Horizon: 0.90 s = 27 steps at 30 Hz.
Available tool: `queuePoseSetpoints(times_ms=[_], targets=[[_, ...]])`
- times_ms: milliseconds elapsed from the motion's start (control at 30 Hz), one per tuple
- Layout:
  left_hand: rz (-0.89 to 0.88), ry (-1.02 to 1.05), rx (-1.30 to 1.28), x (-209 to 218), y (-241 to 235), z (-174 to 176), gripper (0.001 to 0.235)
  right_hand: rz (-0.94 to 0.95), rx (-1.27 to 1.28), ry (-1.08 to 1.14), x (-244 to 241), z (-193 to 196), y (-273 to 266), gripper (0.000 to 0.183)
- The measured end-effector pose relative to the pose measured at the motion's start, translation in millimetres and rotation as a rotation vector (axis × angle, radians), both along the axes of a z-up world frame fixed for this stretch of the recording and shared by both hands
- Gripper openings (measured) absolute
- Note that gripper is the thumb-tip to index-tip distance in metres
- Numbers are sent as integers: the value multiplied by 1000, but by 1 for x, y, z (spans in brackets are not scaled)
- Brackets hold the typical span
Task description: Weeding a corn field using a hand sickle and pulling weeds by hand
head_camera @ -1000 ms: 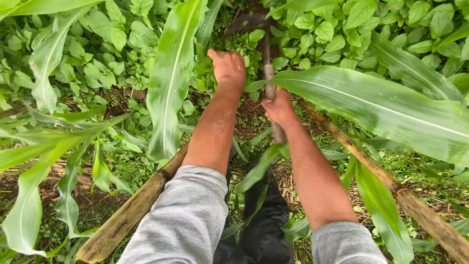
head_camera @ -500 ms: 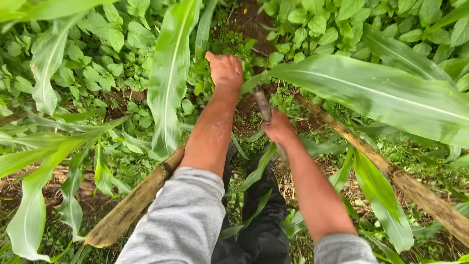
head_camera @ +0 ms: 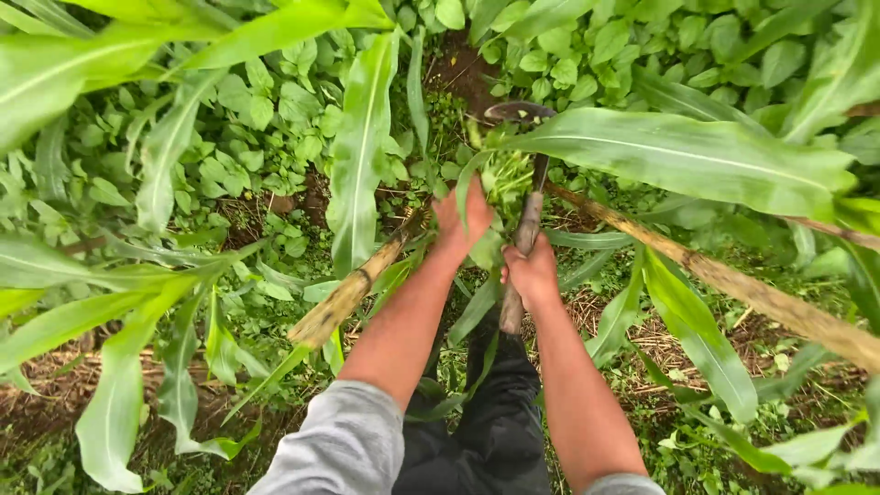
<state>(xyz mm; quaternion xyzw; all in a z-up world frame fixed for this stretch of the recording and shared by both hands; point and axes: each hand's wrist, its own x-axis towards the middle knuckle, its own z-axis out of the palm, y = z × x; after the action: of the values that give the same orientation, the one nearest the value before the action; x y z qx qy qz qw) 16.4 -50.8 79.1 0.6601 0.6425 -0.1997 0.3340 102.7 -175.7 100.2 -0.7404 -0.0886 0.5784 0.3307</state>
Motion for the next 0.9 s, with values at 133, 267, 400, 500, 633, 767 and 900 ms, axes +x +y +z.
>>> queuePoseSetpoints(times_ms=[133, 267, 400, 500, 633, 767, 900], targets=[[273, -377, -66, -31, -53, -13, 36, -60, 51, -34, -16, 66, -25, 31], [633, -828, -202, -77, -107, -25, 64, -206, 48, -76, -43, 108, -62, 31], [599, -875, -286, -101, -109, -3, 66, -250, 65, -146, -69, 132, -88, 28], [506, -925, -314, -118, -114, 15, 63, -368, 114, -139, -88, 162, -103, 29], [431, -883, -357, -126, -109, 70, 58, -410, 184, -210, -94, 182, -113, 33], [301, -721, -337, -135, -121, 72, 61, -446, 268, -300, -111, 227, -95, 34], [76, -652, -272, -128, -122, 124, 75, -430, 266, -376, -134, 224, -91, 38]])
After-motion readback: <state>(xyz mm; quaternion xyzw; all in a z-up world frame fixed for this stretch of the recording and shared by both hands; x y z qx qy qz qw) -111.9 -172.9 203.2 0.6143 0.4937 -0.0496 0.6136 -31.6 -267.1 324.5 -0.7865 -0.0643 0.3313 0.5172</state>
